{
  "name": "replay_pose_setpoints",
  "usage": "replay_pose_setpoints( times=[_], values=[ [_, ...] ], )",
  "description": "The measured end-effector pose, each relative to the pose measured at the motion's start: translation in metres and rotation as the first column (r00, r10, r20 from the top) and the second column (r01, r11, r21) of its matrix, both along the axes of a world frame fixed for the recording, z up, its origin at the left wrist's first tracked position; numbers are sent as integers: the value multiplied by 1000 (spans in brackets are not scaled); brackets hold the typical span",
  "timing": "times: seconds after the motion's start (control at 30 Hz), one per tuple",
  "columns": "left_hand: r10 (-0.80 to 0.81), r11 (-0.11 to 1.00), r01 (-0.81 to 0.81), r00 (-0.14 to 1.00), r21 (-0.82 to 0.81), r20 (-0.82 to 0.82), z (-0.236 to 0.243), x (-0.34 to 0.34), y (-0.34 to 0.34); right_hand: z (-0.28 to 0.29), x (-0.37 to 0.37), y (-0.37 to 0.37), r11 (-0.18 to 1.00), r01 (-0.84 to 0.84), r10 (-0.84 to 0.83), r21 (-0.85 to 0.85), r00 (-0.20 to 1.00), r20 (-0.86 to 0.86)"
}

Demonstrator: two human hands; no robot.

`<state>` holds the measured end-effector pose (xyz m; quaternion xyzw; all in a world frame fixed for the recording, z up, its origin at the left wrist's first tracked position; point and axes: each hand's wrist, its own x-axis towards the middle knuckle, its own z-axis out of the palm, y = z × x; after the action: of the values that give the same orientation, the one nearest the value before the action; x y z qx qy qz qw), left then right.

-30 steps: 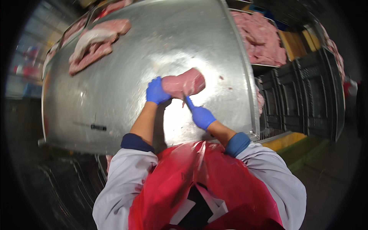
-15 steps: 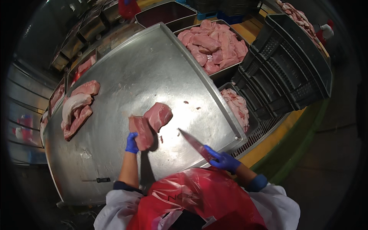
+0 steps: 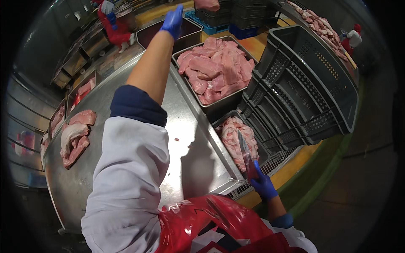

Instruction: The person uses a knife to trim and slice large pieces of raw meat on a stainless steel table. They remove fat and connective tissue, then cut the meat into smaller portions, placing the trimmed pieces into a nearby container.

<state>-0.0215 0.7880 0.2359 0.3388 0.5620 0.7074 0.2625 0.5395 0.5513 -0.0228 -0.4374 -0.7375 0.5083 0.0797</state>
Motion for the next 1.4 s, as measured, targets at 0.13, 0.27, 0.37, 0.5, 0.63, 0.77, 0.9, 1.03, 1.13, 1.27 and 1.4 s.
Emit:
replay_pose_setpoints(
  times=[0.13, 0.27, 0.37, 0.5, 0.63, 0.77, 0.9, 1.03, 1.13, 1.27, 1.4],
  values=[
    [71, 912, -227, 907, -341, -415, -171, -17, -51, -6, 26, -16, 961, 171, -162, -217, 985, 58],
    [-130, 618, -541, 644, -570, -754, -343, -13, -272, -38, 44, -30, 974, 94, -80, -207, 994, 75],
    [-418, 244, -571, 667, -784, -616, -341, 29, -399, -31, 30, -28, 959, 67, -39, -274, 993, 107],
    [-440, 257, -575, 646, -777, -624, -314, 45, -432, -26, 1, -8, 979, -113, 137, -170, 982, 131],
    [-568, 268, -493, 613, -828, -549, -303, 42, -466, -18, -14, -1, 982, -154, 161, -111, 985, 63],
    [-597, 232, -421, 650, -877, -470, -302, 51, -491, -29, -8, -2, 985, -121, 130, -119, 989, 73],
    [-260, 351, -267, 893, -897, -367, -312, 49, -508, -35, 2, -9, 986, -111, 125, -122, 987, 105],
    [73, 820, -29, 996, -572, 55, -355, 47, -512, -32, -4, -16, 974, -46, 62, -220, 996, 66],
    [-52, 973, 174, 805, -152, 591, -280, 98, -400, -35, -6, -20, 949, 12, 2, -314, 999, 42],
    [-273, 954, 292, 735, 73, 620, -179, 82, -181, -24, -7, -20, 947, 33, -28, -320, 999, 20],
    [8, 987, 69, 886, -148, 463, -47, 46, -35, -14, -1, -12, 975, 8, -7, -224, 1000, 5]
  ],
)
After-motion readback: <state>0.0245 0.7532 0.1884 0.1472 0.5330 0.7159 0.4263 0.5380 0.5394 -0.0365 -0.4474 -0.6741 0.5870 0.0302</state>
